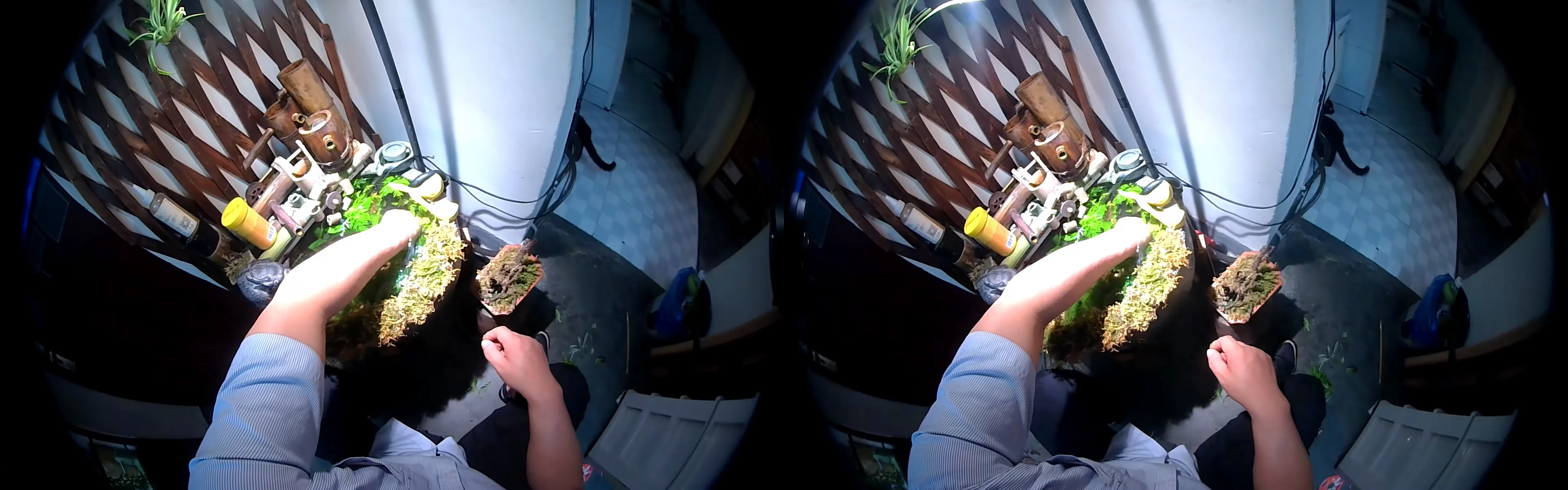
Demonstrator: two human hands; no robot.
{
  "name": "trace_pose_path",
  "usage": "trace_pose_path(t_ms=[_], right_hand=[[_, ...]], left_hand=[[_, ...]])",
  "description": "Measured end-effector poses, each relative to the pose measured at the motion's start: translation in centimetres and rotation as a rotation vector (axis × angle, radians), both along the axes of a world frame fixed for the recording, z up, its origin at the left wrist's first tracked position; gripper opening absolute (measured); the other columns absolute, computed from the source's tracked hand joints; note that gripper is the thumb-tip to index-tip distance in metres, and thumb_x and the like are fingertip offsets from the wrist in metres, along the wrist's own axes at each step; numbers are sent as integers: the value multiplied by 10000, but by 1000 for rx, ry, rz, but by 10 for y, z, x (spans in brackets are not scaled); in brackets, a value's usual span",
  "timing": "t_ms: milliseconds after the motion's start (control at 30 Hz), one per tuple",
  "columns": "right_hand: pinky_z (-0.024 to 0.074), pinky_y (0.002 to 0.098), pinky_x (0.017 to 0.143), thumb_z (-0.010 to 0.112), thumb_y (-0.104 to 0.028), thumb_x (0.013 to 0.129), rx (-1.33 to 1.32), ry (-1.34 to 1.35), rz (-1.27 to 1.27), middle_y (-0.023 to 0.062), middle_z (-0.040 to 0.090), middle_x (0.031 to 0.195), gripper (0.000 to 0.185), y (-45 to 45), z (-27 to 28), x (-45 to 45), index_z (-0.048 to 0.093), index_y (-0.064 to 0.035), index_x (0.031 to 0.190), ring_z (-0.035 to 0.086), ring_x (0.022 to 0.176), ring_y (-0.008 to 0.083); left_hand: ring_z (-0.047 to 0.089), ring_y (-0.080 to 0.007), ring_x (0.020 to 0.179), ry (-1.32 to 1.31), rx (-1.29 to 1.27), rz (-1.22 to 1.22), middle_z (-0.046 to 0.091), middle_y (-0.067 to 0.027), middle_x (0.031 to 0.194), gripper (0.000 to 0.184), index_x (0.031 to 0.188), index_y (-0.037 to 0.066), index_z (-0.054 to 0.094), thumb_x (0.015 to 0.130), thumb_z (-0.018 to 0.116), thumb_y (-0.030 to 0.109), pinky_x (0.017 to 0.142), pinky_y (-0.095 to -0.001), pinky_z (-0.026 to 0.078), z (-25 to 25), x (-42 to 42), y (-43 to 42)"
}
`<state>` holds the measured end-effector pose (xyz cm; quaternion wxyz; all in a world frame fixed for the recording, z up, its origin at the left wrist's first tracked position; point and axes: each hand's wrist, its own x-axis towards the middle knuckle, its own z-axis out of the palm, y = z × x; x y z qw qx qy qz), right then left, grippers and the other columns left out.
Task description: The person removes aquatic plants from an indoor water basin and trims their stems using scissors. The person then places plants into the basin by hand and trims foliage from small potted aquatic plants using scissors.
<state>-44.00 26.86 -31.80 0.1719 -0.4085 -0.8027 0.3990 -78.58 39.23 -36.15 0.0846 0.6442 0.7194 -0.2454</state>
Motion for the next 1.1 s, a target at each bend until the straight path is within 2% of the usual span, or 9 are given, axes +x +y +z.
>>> trace_pose_path(t_ms=[33, 133, 333, 600, 667, 833, 900, 1000, 1100], right_hand=[[495, 417, 667, 576, -238, 863, -1, -1, -1, 135, 656, 763, 176, 0, 0, 0, 621, -73, 904, 639, 738, 326], [496, 418, 667, 576, -239, 863, -14, -10, -2, 133, 656, 759, 178, 0, 1, 0, 620, -72, 907, 639, 735, 327], [494, 423, 664, 578, -239, 862, -10, -18, 4, 138, 654, 751, 174, 1, 1, 2, 619, -76, 909, 638, 729, 331], [494, 425, 675, 582, -240, 858, -38, -28, 7, 141, 654, 757, 174, 1, 0, 0, 620, -78, 909, 638, 744, 335], [495, 423, 678, 582, -240, 858, -34, -26, 9, 141, 654, 759, 175, 0, 0, -1, 620, -78, 911, 638, 748, 334], [496, 419, 685, 582, -242, 857, -35, -35, 5, 141, 655, 761, 178, -1, -1, 1, 622, -79, 917, 639, 757, 331], [497, 364, 670, 580, -237, 835, -47, -36, 1, 138, 667, 785, 221, -1, 0, 1, 640, -59, 951, 654, 731, 280], [495, 417, 684, 584, -247, 856, -64, -34, 0, 139, 656, 763, 183, -1, 1, 1, 622, -79, 918, 638, 758, 331], [494, 416, 686, 583, -247, 855, -73, -39, 2, 138, 657, 768, 184, -1, 2, 2, 622, -79, 920, 639, 760, 330]], left_hand=[[669, -279, 854, -65, 92, 22, 693, -130, 911, 204, 863, 111, 719, 804, 547, 203, 704, -394, 530, 1, 1, -1], [667, -295, 815, 15, 54, -144, 691, -137, 868, 186, 831, 93, 712, 779, 564, 195, 675, -396, 532, 6, 5, -4], [666, -298, 760, 11, 13, -230, 686, -145, 816, 147, 787, 82, 707, 738, 575, 126, 635, -397, 531, 32, 12, -12], [663, -300, 740, 32, 43, -175, 681, -144, 800, 107, 725, 75, 692, 683, 597, 102, 602, -399, 528, 43, 1, -26], [655, -319, 706, -2, 57, -168, 659, -149, 717, 78, 697, 78, 673, 670, 612, 117, 605, -395, 523, 50, -2, -31], [654, -346, 758, -31, 86, -119, 662, -167, 761, 158, 710, 80, 675, 664, 563, 180, 643, -423, 526, 46, -23, -31], [653, -349, 769, -31, 32, -102, 663, -168, 767, 170, 731, 76, 678, 661, 562, 178, 654, -422, 527, 53, -25, -32], [647, -344, 846, -19, -43, -83, 664, -188, 839, 231, 809, 50, 679, 666, 576, 199, 695, -417, 532, 57, -26, -31], [629, -350, 898, -50, -78, -92, 637, -200, 956, 303, 883, 34, 666, 677, 605, 247, 724, -410, 533, 74, -20, -36]])
